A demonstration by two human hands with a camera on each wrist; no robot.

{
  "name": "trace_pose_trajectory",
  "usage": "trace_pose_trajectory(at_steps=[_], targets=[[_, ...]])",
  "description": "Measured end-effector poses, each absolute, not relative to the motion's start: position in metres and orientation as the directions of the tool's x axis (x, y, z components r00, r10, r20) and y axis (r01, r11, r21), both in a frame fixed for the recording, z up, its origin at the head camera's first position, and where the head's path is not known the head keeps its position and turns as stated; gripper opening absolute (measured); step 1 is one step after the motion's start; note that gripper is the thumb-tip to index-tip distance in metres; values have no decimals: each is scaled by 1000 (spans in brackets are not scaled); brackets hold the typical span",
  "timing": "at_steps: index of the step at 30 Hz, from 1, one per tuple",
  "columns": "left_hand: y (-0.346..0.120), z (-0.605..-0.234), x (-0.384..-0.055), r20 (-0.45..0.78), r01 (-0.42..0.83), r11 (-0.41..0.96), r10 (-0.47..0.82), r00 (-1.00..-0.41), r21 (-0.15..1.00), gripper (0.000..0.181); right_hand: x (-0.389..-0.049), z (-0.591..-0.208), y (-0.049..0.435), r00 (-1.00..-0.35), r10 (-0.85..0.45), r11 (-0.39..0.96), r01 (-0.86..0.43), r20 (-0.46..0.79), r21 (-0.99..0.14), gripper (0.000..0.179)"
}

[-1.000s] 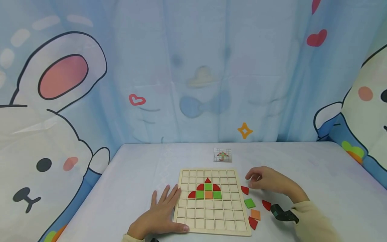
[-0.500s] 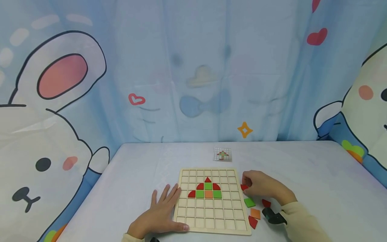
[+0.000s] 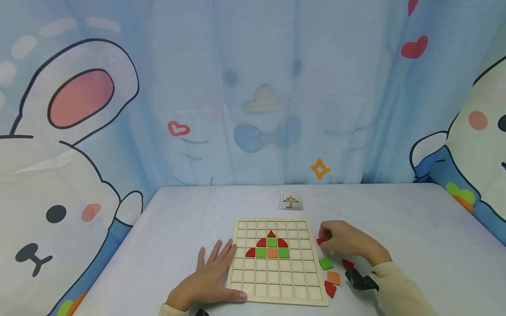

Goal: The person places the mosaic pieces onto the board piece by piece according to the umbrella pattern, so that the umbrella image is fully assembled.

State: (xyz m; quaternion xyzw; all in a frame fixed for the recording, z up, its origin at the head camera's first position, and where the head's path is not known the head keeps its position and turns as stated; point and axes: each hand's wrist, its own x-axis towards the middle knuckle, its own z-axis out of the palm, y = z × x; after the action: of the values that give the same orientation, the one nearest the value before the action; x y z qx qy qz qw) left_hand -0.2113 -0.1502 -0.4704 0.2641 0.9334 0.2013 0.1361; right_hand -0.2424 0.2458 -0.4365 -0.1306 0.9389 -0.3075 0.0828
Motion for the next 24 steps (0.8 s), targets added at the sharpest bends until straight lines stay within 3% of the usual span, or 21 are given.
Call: trace_pose_trajectory(at_steps=[17, 24], targets=[[-151, -472, -213, -141, 442, 773, 553, -821, 454, 126, -246, -441, 259, -976, -215, 698, -125, -39, -705, 8], [-152, -474, -214, -139, 439, 773, 550, -823, 458, 126, -250, -447, 251, -970, -240, 745, -165, -29, -647, 16]])
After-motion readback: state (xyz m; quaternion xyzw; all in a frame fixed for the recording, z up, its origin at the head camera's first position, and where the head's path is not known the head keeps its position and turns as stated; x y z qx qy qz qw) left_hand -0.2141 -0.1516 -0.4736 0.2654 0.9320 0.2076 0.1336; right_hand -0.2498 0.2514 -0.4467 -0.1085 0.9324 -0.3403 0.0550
